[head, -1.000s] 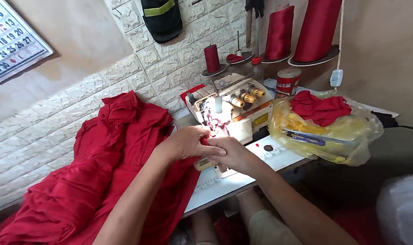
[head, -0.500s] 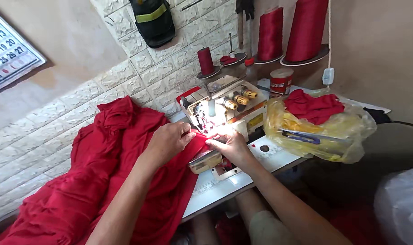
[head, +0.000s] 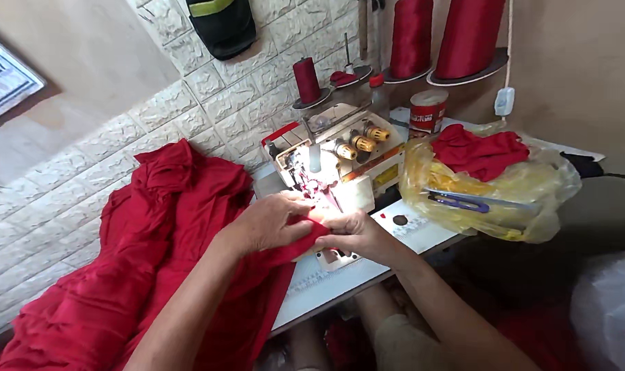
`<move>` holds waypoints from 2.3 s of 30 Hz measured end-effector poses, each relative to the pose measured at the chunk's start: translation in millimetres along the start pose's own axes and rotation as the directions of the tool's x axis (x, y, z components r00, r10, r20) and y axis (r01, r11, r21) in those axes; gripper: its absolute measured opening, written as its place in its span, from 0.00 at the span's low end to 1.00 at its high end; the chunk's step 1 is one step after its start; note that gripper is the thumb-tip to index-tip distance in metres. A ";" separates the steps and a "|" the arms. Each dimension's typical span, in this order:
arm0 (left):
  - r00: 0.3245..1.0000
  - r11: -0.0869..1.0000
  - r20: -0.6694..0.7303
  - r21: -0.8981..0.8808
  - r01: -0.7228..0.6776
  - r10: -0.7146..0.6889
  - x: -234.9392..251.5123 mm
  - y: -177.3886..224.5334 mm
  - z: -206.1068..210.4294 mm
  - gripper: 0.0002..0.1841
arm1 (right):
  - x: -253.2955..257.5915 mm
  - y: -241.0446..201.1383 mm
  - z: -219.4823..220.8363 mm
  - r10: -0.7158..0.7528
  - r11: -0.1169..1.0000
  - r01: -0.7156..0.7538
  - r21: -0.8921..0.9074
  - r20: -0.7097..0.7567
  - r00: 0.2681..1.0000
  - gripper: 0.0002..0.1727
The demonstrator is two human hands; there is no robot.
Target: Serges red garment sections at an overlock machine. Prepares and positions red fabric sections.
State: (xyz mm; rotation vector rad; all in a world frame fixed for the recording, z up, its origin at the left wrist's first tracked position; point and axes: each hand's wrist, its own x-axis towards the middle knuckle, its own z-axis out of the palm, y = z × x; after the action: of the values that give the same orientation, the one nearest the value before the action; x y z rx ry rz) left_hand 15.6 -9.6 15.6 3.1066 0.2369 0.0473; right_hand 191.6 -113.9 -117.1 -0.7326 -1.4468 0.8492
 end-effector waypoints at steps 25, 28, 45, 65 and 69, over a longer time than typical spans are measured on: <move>0.989 0.990 -0.062 0.018 0.137 -0.135 -10.9 -10.0 -5.8 0.13 | 3.7 7.0 10.5 -0.108 0.913 -0.052 -0.405 -0.363 0.925 0.10; 0.980 0.981 -0.066 -0.065 0.182 -0.186 -16.4 -4.3 -9.9 0.13 | 7.3 9.9 17.4 -0.365 0.781 0.022 -0.624 -0.428 0.827 0.10; 0.979 0.966 0.042 -0.159 0.206 -0.202 -9.3 3.0 -6.9 0.20 | 33.2 -31.4 21.9 0.036 0.918 -0.127 -0.375 -0.241 0.970 0.08; 0.991 0.997 -0.112 0.031 -0.065 0.068 -6.7 29.7 3.3 0.17 | 5.1 -14.8 -2.0 -0.010 0.996 0.010 -0.090 0.004 1.000 0.07; 0.998 0.990 -0.065 0.144 0.006 0.004 -2.4 4.0 10.1 0.19 | -9.5 2.0 5.4 -0.004 0.999 -0.001 -0.044 -0.117 0.993 0.08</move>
State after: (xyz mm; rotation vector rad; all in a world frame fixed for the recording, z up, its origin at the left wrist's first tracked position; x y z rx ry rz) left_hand 14.2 -14.1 5.6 3.2522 0.2547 0.1371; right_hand 186.6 -121.3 -123.7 -0.8014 -1.3643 0.7624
